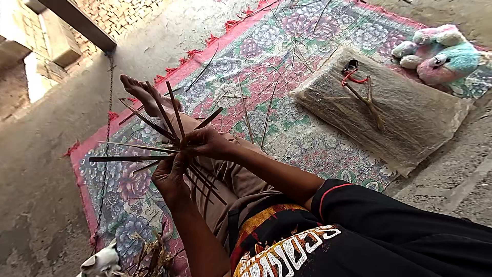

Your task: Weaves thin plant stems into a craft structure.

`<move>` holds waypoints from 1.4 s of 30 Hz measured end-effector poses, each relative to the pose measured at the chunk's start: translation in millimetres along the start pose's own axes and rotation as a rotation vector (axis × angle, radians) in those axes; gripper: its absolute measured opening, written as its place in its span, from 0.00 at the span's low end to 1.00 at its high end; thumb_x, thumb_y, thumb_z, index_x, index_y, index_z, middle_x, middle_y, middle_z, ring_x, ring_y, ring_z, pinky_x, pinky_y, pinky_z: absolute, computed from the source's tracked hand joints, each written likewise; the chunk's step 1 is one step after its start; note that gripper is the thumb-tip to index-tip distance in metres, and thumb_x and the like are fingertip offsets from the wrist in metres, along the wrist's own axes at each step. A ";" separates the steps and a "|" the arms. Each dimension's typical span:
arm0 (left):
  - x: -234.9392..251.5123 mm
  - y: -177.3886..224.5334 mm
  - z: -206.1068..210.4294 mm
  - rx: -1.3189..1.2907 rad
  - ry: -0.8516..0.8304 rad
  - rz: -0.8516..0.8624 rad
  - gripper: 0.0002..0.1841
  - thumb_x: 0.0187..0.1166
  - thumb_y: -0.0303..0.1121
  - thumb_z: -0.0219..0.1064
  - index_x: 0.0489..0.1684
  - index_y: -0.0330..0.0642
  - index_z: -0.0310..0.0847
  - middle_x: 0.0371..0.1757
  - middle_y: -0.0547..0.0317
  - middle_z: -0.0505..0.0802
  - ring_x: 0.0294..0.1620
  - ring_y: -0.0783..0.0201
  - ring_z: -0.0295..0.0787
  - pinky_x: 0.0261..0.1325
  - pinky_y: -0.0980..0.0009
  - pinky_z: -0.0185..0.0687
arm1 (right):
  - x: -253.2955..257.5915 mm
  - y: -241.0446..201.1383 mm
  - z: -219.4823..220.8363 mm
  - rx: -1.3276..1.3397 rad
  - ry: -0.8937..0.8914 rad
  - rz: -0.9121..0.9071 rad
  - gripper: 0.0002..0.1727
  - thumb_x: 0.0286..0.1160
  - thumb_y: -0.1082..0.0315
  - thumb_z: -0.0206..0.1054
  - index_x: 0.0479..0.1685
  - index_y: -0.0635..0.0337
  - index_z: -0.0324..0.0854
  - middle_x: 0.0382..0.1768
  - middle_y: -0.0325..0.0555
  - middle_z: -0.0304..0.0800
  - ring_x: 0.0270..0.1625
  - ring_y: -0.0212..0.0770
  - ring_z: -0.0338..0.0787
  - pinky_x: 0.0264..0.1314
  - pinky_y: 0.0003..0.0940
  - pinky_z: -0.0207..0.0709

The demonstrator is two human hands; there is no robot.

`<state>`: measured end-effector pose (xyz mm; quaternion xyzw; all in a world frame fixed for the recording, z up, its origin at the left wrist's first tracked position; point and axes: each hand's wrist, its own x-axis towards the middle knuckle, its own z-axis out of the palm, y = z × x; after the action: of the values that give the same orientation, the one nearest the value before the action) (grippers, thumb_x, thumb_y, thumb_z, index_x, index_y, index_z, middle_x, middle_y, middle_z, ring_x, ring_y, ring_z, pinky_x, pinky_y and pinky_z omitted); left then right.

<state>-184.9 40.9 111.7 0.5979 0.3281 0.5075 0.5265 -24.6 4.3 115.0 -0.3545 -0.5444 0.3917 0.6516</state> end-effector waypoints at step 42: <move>-9.4 41.7 -32.3 0.411 -0.181 0.073 0.15 0.70 0.28 0.75 0.55 0.40 0.87 0.47 0.69 0.95 0.45 0.77 0.90 0.51 0.78 0.84 | -5.9 -11.0 24.7 -0.660 -0.077 -0.371 0.04 0.66 0.78 0.74 0.34 0.60 0.92 0.37 0.46 0.94 0.47 0.47 0.90 0.56 0.51 0.76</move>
<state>-224.1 32.2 147.1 0.7471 0.3541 0.3932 0.4023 -48.1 -5.0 126.0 -0.4257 -0.7203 0.0839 0.5412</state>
